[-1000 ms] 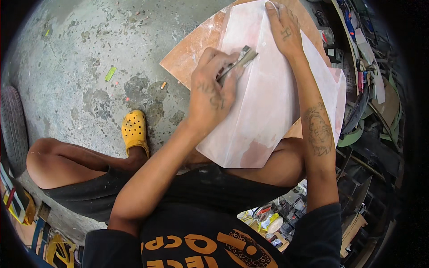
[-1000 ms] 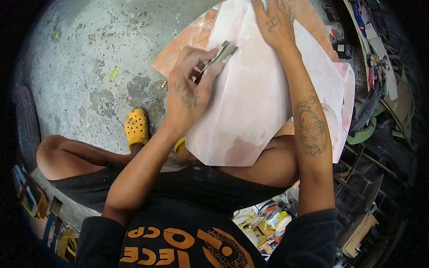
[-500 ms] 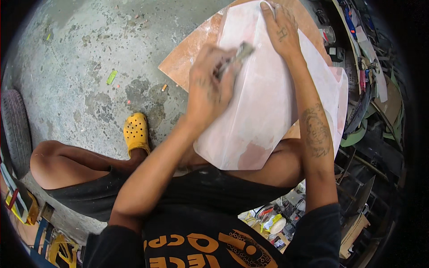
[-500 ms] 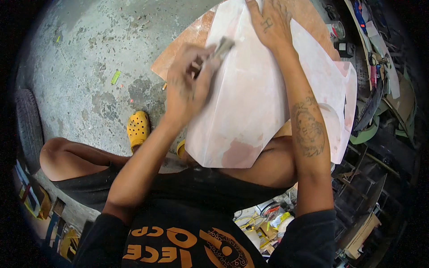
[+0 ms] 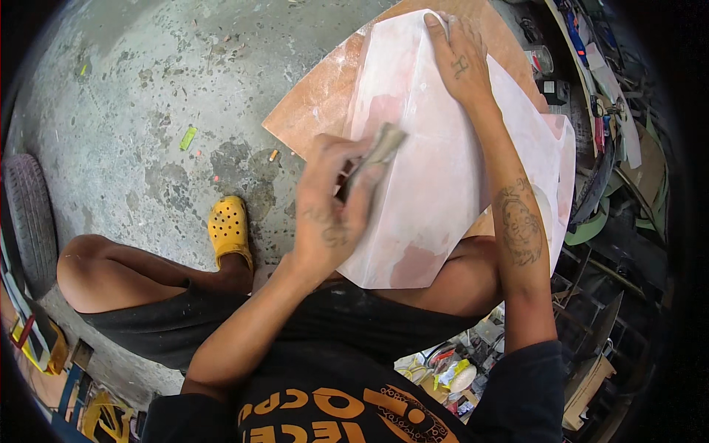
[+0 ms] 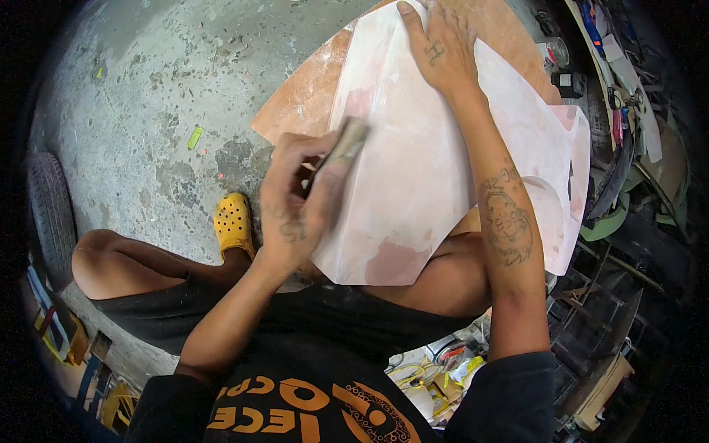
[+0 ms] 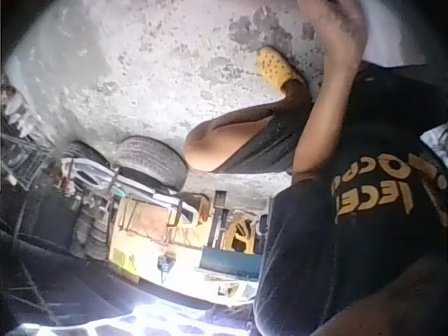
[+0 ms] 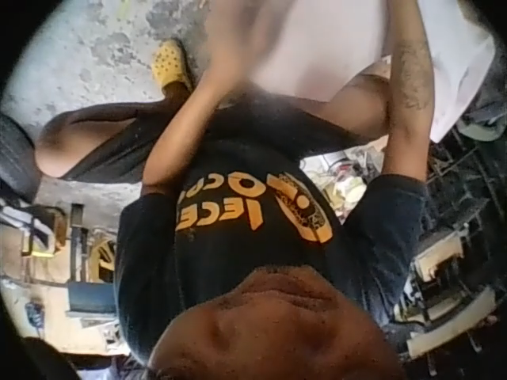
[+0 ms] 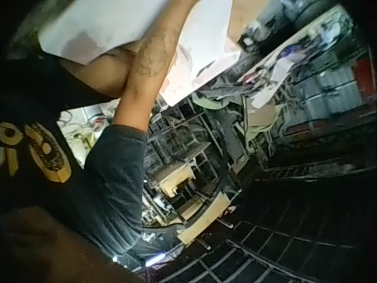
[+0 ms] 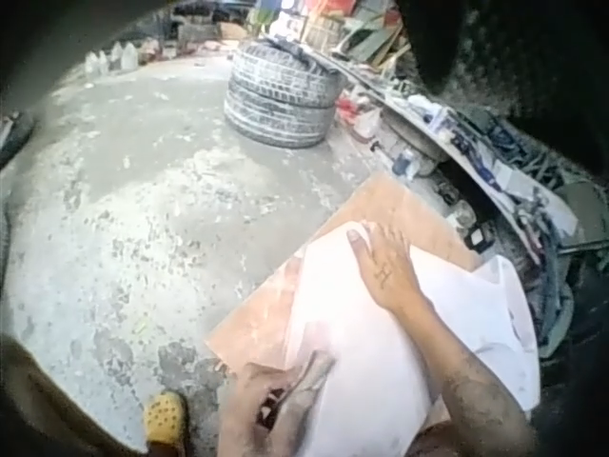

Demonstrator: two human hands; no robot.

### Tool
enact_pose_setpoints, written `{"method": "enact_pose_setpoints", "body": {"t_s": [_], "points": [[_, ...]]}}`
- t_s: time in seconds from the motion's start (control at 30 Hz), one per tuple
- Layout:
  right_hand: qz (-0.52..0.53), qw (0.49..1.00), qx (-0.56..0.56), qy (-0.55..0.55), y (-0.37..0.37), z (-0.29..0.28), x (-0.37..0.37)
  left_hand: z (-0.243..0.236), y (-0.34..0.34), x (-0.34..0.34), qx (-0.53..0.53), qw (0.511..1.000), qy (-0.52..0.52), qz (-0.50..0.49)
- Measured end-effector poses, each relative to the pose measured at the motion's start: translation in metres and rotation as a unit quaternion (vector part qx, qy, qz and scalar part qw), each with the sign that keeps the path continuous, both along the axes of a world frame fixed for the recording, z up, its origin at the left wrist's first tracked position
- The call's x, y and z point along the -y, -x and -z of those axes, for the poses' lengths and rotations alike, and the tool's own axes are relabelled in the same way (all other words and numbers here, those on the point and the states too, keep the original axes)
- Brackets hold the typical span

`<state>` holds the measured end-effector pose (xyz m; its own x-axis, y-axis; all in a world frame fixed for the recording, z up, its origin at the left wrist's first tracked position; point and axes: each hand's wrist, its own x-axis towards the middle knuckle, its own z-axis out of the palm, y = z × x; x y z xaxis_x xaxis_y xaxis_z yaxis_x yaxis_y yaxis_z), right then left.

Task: Sand down a body filler application on a vehicle part using a sanding block.

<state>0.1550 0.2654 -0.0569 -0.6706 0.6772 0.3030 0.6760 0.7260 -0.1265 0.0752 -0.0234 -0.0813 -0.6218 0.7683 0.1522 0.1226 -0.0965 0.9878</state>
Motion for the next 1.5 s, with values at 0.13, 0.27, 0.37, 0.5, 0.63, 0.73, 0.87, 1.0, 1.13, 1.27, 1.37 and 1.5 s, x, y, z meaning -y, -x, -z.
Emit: {"method": "enact_pose_setpoints", "body": {"t_s": [0.13,0.27,0.37,0.5,0.63,0.73,0.87,1.0,1.13,1.27,1.37,1.5], "points": [[-0.034,0.999,-0.019,0.009,0.012,-0.001,0.004,0.004,0.011,-0.025,-0.005,1.0,-0.015,0.018],[0.008,1.0,-0.015,-0.016,-0.001,0.004,0.004,0.006,-0.007,-0.009,0.014,0.999,-0.025,0.024],[-0.013,0.999,-0.021,0.02,0.015,-0.001,0.017,0.011,0.02,-0.036,0.003,0.999,-0.033,0.011],[0.0,1.0,0.009,0.003,0.001,0.004,0.004,0.007,-0.001,-0.018,0.01,0.999,-0.042,0.026],[0.001,1.0,0.005,0.004,0.011,0.003,0.0,0.02,0.023,-0.053,-0.019,0.999,-0.043,0.018],[-0.024,0.999,-0.037,0.031,0.008,0.002,0.011,0.014,0.012,-0.042,-0.003,0.999,-0.033,0.007],[0.007,0.997,-0.032,-0.063,0.002,0.011,0.004,0.008,0.01,-0.039,0.0,0.999,-0.025,0.026],[-0.02,0.999,-0.04,0.004,0.01,0.003,0.013,0.014,0.016,-0.044,-0.019,0.999,-0.037,0.007],[-0.007,1.0,-0.026,0.016,0.009,-0.001,0.012,0.014,0.014,-0.043,-0.018,0.999,-0.037,0.02],[-0.019,0.999,-0.029,0.001,0.006,0.003,0.009,0.011,0.014,-0.049,-0.021,0.999,-0.026,0.007],[-0.044,0.997,-0.041,-0.057,0.001,0.006,0.003,0.009,0.006,-0.046,0.001,0.999,-0.044,0.017],[-0.022,0.999,-0.035,-0.004,0.013,0.002,0.018,0.012,0.018,-0.051,-0.006,0.999,-0.044,0.002]]}}
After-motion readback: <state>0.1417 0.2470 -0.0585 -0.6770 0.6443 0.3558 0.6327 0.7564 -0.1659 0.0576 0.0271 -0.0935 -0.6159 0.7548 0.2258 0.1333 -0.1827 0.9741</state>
